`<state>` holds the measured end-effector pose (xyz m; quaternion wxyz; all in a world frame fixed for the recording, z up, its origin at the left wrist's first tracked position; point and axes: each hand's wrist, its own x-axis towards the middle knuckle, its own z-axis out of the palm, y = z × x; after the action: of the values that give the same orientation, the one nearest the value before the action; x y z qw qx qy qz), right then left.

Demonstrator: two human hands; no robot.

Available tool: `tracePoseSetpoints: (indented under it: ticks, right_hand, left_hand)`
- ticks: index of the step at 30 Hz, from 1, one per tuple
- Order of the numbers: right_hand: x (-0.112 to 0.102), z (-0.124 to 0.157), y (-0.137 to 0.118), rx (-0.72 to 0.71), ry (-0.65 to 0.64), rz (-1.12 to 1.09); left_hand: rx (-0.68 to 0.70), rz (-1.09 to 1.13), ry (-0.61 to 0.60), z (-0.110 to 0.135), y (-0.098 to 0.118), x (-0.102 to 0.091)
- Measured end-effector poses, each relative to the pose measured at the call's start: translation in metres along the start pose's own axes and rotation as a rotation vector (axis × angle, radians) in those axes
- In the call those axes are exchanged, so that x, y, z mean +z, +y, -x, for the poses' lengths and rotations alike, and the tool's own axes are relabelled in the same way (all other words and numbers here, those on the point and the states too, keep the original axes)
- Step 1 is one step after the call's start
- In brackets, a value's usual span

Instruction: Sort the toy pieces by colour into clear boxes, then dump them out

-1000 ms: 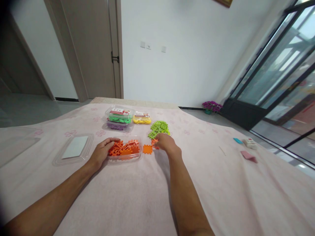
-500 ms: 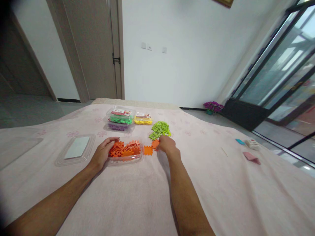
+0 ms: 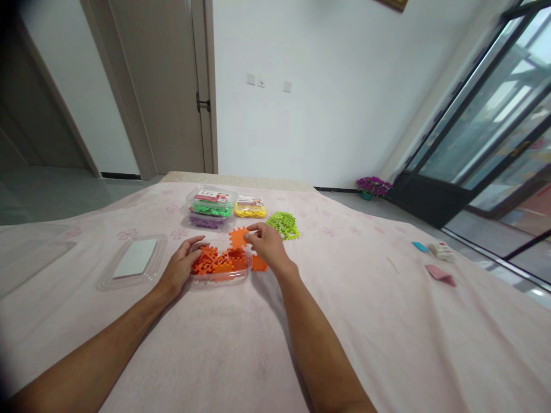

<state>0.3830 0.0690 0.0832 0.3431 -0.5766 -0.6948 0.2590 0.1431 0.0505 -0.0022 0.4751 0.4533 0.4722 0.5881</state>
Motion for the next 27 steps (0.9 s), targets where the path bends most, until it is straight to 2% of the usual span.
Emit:
tracePoseSetpoints:
  ticks: [2,5,8,10,12,14,19,23,27]
  right_hand:
    - [0.007,0.005,-0.006,-0.062,-0.049,0.152]
    - [0.009,0.012,-0.014,-0.162,-0.045,0.392]
    - [0.012,0.017,-0.02,-0.29,-0.056,0.443]
    - [0.015,0.019,-0.024,-0.392,-0.13,0.463]
    - [0.018,0.02,-0.026,-0.435,-0.223,0.496]
    - [0.018,0.02,-0.027,-0.409,-0.275,0.518]
    - [0.006,0.016,-0.023,-0.324,-0.263,0.459]
    - [-0.007,0.012,-0.019,-0.276,-0.2,0.315]
    - [-0.014,0.014,-0.025,-0.261,-0.234,0.154]
  left_hand:
    - [0.005,-0.01,-0.003,-0.001,-0.001,0.0]
    - [0.009,-0.023,-0.001,-0.002,0.0,0.0]
    - [0.0,-0.001,-0.01,-0.001,0.001,0.0]
    - [0.001,-0.004,-0.02,0.0,0.002,0.001]
    - [0.0,-0.022,-0.022,0.0,0.003,0.001]
    - [-0.013,-0.03,-0.016,0.001,0.005,0.002]
    - [-0.043,-0.009,-0.003,0.005,0.012,0.005]
    - [-0.057,0.01,-0.034,0.008,0.014,0.004]
    - [-0.04,-0.001,-0.057,0.006,0.011,0.001]
